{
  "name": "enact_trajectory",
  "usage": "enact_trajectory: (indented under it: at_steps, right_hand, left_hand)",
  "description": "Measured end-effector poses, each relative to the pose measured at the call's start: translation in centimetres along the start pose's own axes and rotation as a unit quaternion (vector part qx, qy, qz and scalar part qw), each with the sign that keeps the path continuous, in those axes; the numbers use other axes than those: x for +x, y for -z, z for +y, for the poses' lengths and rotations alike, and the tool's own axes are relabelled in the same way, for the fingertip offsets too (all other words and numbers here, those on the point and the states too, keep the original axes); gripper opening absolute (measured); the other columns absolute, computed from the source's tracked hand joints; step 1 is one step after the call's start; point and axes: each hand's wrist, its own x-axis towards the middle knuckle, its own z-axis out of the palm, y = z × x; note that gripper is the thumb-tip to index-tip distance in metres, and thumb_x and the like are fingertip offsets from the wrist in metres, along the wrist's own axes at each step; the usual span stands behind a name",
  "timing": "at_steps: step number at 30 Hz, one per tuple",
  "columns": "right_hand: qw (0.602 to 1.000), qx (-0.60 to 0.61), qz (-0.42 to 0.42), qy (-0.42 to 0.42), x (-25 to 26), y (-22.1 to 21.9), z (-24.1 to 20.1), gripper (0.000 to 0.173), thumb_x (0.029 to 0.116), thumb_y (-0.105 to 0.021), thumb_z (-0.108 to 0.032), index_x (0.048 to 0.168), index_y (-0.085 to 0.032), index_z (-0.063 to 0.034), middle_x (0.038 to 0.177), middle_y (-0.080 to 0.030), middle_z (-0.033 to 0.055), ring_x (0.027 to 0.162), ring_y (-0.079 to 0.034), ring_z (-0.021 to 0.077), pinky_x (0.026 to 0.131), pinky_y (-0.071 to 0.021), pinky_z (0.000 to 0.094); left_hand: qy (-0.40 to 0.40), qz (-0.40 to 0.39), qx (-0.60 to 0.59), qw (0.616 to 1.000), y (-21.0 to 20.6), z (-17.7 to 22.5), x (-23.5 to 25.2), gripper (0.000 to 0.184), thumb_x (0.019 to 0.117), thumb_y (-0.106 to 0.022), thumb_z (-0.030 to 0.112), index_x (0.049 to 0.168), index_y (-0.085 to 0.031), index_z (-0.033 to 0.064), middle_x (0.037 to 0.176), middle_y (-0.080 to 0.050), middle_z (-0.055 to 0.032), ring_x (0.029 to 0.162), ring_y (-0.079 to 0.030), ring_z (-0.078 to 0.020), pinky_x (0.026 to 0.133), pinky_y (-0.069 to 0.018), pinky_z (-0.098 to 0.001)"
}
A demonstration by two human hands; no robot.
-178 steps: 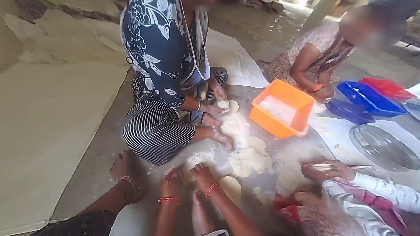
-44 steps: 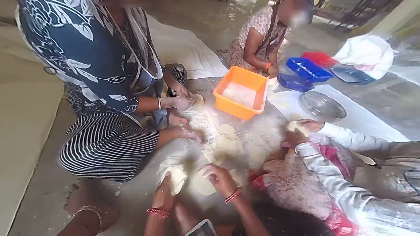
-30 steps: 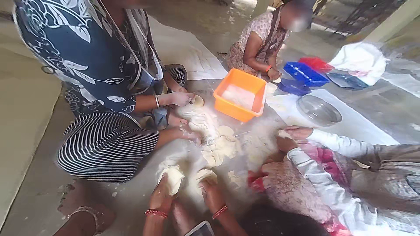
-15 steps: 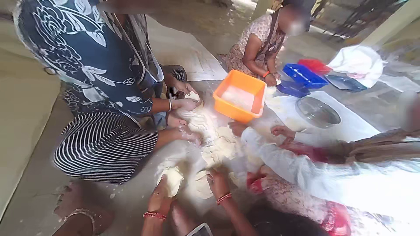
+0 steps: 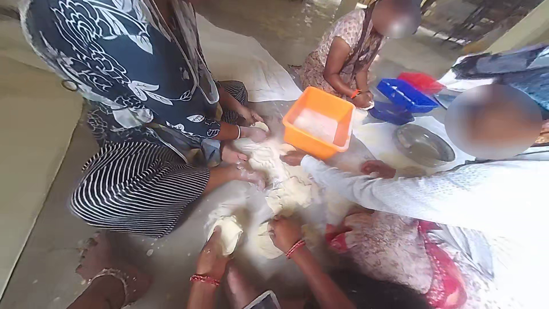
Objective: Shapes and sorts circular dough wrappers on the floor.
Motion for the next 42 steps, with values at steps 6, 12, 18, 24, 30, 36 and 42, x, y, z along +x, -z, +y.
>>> enact_trajectory:
  at_steps: [6,12,18,24,30,36,42]
  right_hand:
    - [0.999,-0.012,-0.018,0.030,0.1,0.3,-0.2,0.027,0.0951,-0.063,-0.014,0.120,-0.071,-0.0057,0.133,-0.064,0.0184,0.128,-0.058,0.0386,0.100,-0.0494,0.0597]
    - [0.997,-0.041,-0.059,0.036,0.5,2.2,-0.6,0.029,0.0946,-0.062,-0.017,0.121,-0.071,-0.0060,0.126,-0.068,0.0197,0.122,-0.062,0.0394,0.097,-0.0486,0.0638]
    - [1.000,0.000,0.005,0.023,1.8,2.8,-1.6,0.032,0.1015,-0.055,-0.015,0.130,-0.066,-0.0077,0.129,-0.066,0.0188,0.124,-0.062,0.0369,0.099,-0.0497,0.0587]
    - [0.983,0.110,0.141,0.038,-0.4,-2.7,0.3,0.030,0.0953,-0.062,-0.010,0.123,-0.072,-0.0048,0.127,-0.068,0.0190,0.122,-0.063,0.0351,0.107,-0.0479,0.0514]
    - [0.988,0.043,0.150,-0.005,-3.2,-5.8,-1.3,0.050,0.0978,-0.060,-0.011,0.147,-0.058,-0.0171,0.157,-0.048,0.0126,0.146,-0.042,0.0393,0.114,-0.0379,0.0603]
    - [0.988,-0.027,0.147,0.042,-3.5,-10.5,-0.9,0.077,0.0988,-0.058,-0.049,0.163,-0.030,-0.0183,0.171,-0.023,0.0017,0.159,-0.013,0.0347,0.121,-0.0082,0.0718]
    - [0.998,0.051,0.017,0.020,-3.9,-6.6,-1.3,0.068,0.0998,-0.059,-0.048,0.161,-0.035,-0.0300,0.174,-0.011,0.0043,0.159,0.001,0.0379,0.119,0.0052,0.0743]
  left_hand:
    - [0.000,-0.004,-0.011,1.000,0.1,-0.2,0.1,0.037,0.1096,-0.042,0.027,0.137,-0.050,0.0033,0.116,-0.065,-0.0124,0.101,-0.066,-0.0182,0.084,-0.0577,-0.0395]
    - [0.002,-0.007,-0.010,1.000,0.2,-0.2,0.3,0.038,0.1097,-0.041,0.027,0.137,-0.050,0.0030,0.116,-0.065,-0.0124,0.100,-0.067,-0.0188,0.084,-0.0579,-0.0394]
    - [-0.002,-0.011,-0.005,1.000,0.1,-0.2,0.2,0.039,0.1099,-0.041,0.028,0.138,-0.050,0.0024,0.117,-0.065,-0.0127,0.101,-0.066,-0.0187,0.086,-0.0573,-0.0398]
    - [-0.009,-0.018,0.015,1.000,0.0,-0.4,0.1,0.041,0.1101,-0.040,0.028,0.140,-0.048,0.0016,0.122,-0.064,-0.0139,0.106,-0.065,-0.0189,0.090,-0.0560,-0.0398]
    - [-0.004,-0.001,0.049,0.999,-0.3,-0.1,-0.4,0.041,0.1094,-0.043,0.028,0.140,-0.049,0.0021,0.124,-0.062,-0.0143,0.107,-0.063,-0.0194,0.090,-0.0544,-0.0405]
    - [0.005,-0.031,0.011,0.999,-0.6,0.1,-1.0,0.039,0.1095,-0.041,0.030,0.138,-0.051,0.0056,0.118,-0.066,-0.0113,0.101,-0.066,-0.0178,0.084,-0.0577,-0.0392]
    - [0.025,-0.125,-0.054,0.990,-1.4,0.9,-2.4,0.040,0.1113,-0.033,0.034,0.139,-0.051,0.0106,0.115,-0.070,-0.0083,0.100,-0.070,-0.0178,0.082,-0.0609,-0.0382]
